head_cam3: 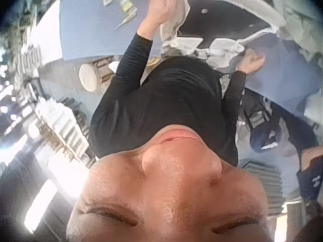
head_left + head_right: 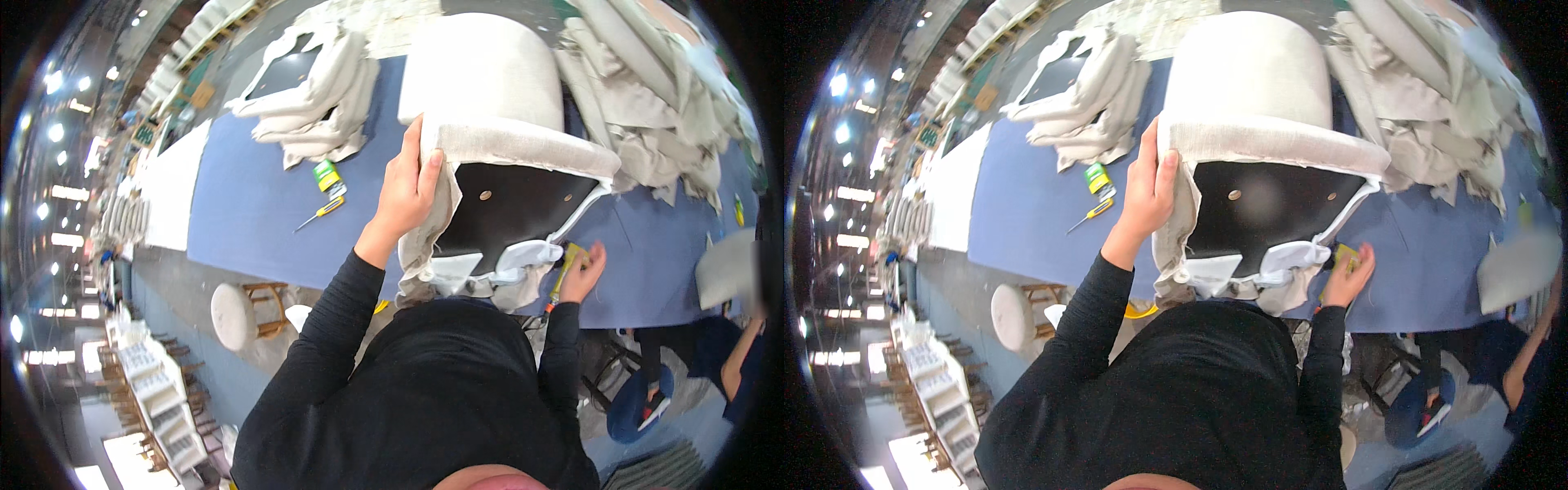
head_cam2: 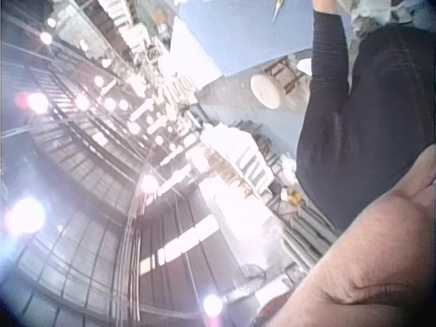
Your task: The person staples fabric onto foam cushion pieces using a staple gun, trims excess fabric with scissors, and folds edges to fit the contours. They repeatedly flip and reposition the cushions to secure the fabric on multiple sides.
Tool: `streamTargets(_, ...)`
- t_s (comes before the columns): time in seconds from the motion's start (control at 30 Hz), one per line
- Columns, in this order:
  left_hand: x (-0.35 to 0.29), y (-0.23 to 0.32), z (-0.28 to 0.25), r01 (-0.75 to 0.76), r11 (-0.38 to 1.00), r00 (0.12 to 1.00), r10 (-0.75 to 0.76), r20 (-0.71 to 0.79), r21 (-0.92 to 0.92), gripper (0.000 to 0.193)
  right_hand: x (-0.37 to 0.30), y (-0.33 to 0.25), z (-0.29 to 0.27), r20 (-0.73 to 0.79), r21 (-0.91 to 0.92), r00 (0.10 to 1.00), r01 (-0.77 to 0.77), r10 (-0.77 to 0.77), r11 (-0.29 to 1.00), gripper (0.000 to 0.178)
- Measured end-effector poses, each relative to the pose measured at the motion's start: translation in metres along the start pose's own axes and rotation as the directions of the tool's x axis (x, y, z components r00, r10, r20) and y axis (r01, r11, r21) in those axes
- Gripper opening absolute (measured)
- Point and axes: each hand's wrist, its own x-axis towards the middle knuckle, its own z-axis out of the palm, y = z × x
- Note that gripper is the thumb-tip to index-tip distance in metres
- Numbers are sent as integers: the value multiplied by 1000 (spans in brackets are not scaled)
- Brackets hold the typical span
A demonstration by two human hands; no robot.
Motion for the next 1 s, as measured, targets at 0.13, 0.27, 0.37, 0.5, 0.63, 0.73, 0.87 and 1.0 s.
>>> streamTargets(0.13,-20,-13,-13,41,996,996,-35,-82,76,61,-66,68,-5,206,-498,937,-147,282,854,81)
streamTargets(0.27,-27,-12,-15,29,995,996,-20,-91,96,62,-55,73,-6,313,-597,911,-31,269,802,89)
streamTargets(0.37,-13,2,-8,34,999,999,-34,-22,25,63,-23,148,-16,142,-384,905,-324,402,865,76)
streamTargets(0.5,-16,13,0,6,996,1000,-4,-23,94,64,35,71,-60,541,211,590,-785,599,583,37)
streamTargets(0.63,1,39,13,32,996,999,-35,32,79,66,22,-191,-69,543,558,730,-683,416,470,39)
streamTargets(0.73,9,56,22,17,994,997,-25,67,111,66,0,-275,-54,504,649,845,-507,180,567,47)
streamTargets(0.87,10,62,28,-59,992,995,51,80,112,71,-19,-341,-33,613,607,776,-584,149,539,55)
streamTargets(1.0,6,67,24,-22,996,990,9,141,91,74,-32,-355,-21,665,586,732,-634,146,505,52)
